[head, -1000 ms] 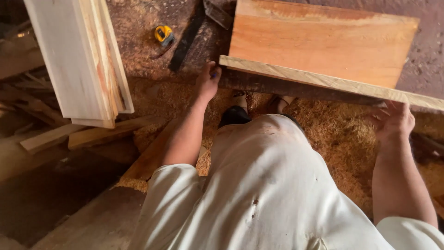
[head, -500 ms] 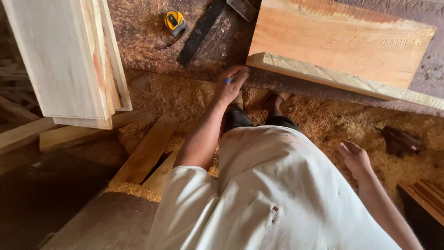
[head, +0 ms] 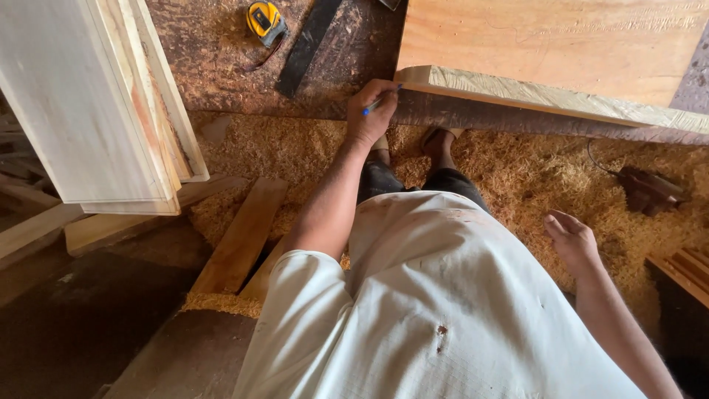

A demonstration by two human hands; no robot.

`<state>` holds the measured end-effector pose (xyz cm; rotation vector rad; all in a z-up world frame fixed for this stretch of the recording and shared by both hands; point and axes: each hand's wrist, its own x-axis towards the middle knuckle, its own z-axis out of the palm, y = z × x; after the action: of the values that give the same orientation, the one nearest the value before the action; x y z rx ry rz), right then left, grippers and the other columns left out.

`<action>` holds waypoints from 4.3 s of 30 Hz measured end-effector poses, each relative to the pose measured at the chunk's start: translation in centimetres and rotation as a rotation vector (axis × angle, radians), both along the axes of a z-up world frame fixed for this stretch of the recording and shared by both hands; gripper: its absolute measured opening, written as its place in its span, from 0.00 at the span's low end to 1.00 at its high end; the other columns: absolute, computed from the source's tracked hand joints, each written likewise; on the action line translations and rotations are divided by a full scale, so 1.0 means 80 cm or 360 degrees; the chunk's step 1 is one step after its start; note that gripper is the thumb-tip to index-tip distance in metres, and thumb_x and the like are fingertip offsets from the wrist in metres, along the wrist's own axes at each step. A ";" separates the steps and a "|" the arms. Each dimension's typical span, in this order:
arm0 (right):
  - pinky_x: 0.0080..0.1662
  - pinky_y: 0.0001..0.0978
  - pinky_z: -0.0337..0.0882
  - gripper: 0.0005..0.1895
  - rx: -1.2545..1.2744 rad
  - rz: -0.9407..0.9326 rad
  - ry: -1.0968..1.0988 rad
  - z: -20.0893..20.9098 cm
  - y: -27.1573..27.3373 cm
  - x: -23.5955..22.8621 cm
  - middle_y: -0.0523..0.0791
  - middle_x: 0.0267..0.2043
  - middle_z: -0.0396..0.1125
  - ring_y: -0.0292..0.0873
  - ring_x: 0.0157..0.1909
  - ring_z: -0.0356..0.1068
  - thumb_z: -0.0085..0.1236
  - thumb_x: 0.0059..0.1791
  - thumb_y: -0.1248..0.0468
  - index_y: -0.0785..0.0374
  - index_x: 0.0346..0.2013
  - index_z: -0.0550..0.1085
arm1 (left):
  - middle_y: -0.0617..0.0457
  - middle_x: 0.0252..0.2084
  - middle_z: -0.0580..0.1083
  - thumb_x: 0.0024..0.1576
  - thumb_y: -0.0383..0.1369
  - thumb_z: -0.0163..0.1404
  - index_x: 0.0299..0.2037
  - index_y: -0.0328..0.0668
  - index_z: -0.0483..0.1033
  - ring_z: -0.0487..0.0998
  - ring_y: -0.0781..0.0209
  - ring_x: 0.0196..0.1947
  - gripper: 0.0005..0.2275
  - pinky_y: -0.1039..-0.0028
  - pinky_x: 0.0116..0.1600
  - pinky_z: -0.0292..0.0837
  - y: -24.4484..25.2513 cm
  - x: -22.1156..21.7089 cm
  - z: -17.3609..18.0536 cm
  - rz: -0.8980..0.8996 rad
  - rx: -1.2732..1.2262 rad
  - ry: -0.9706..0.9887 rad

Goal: Measuring and marking wooden boards using a square and a pen in a workshop environment.

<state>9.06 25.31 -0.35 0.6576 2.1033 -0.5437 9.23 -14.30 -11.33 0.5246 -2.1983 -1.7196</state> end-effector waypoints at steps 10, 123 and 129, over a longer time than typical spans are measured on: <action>0.40 0.36 0.65 0.22 0.0029 0.0067 0.0003 0.005 -0.008 -0.003 0.47 0.44 0.65 0.44 0.43 0.64 0.47 0.47 0.53 0.57 0.54 0.65 | 0.57 0.26 0.72 0.49 0.27 0.45 0.32 0.45 0.73 0.68 0.70 0.23 0.05 0.79 0.26 0.61 0.000 -0.002 -0.002 -0.0016 0.0116 -0.0102; 0.22 0.26 0.67 0.17 -0.0550 -0.1232 0.0324 -0.071 0.186 -0.185 0.40 0.27 0.64 0.36 0.24 0.68 0.49 0.49 0.45 0.55 0.30 0.65 | 0.46 0.46 0.71 0.44 0.30 0.48 0.52 0.44 0.58 0.72 0.49 0.44 0.23 0.66 0.47 0.64 0.094 -0.104 -0.017 0.0513 -0.0632 -0.1132; 0.34 0.56 0.67 0.28 -0.1084 -0.0864 0.0344 -0.104 0.021 -0.109 0.58 0.41 0.61 0.56 0.38 0.66 0.48 0.51 0.46 0.70 0.48 0.58 | 0.39 0.34 0.72 0.45 0.32 0.47 0.49 0.33 0.61 0.76 0.42 0.34 0.21 0.57 0.41 0.70 0.124 -0.080 -0.002 0.0530 -0.1048 -0.1011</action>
<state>0.36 27.03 -8.69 0.7756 1.7344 -1.6024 2.81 -4.39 -11.46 1.2740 -2.6831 -0.6295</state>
